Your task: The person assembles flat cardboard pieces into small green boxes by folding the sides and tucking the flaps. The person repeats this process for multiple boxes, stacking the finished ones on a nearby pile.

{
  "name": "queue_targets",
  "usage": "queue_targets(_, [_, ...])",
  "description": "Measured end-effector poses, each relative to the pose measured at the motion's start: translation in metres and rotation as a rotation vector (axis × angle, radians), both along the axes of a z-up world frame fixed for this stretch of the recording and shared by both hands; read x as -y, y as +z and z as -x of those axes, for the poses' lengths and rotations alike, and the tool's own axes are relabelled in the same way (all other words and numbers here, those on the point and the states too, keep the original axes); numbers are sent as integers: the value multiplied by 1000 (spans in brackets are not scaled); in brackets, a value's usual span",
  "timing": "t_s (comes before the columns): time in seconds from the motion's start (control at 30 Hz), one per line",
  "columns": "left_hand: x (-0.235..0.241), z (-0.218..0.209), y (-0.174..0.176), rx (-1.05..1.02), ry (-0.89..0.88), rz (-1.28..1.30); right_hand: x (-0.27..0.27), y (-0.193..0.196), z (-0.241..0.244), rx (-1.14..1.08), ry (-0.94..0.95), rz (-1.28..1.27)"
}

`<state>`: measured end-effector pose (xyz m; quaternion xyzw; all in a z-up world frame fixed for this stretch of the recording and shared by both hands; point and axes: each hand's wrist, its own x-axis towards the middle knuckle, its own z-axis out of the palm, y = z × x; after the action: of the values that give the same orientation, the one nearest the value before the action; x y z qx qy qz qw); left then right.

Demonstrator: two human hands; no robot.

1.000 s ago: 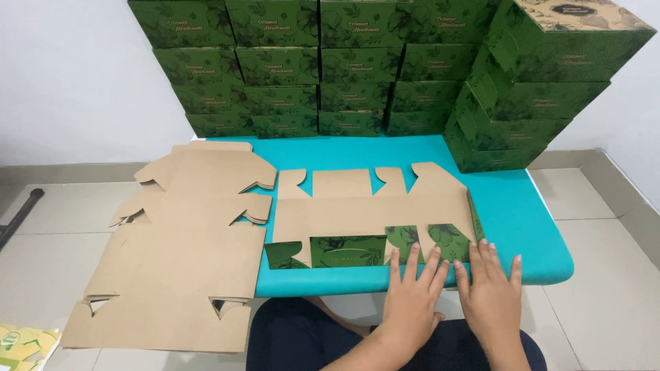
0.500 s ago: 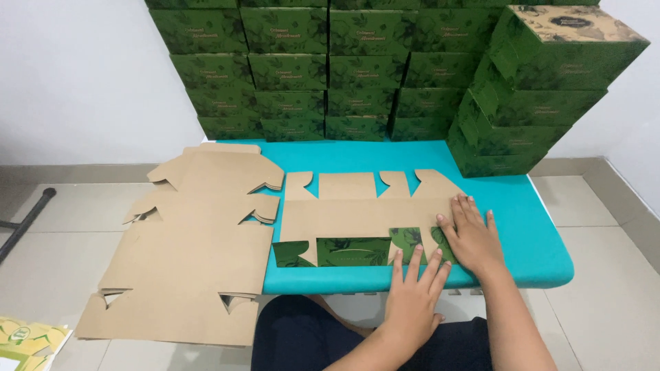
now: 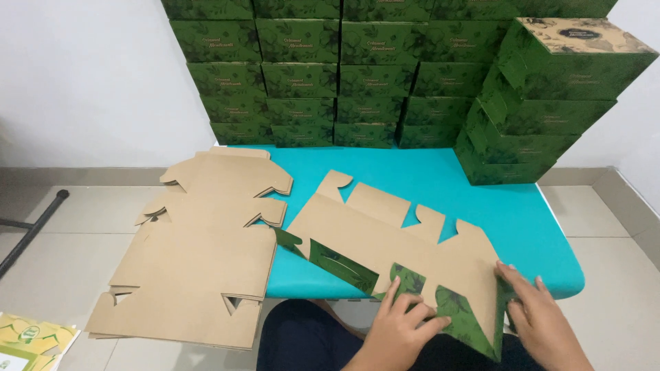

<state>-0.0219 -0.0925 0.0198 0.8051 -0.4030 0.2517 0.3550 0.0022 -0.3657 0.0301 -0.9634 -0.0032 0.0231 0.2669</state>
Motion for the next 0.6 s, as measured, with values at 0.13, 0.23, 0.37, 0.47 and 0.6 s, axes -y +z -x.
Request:
queue_targets(0.13, [-22, 15, 13, -61, -141, 37, 47, -59, 10, 156, 36, 127])
queue_targets(0.23, [-37, 19, 22, -139, -198, 54, 45, -71, 20, 176, 167, 188])
queue_targets(0.37, [-50, 11, 21, -218, -201, 109, 18, -46, 44, 410, 131, -118])
queue_targets(0.47, [-57, -1, 19, -141, -22, 147, 25, -57, 41, 620, 271, -83])
queue_targets(0.6, [-70, -18, 18, -167, 336, 200, 6, -79, 32, 709, 554, 116])
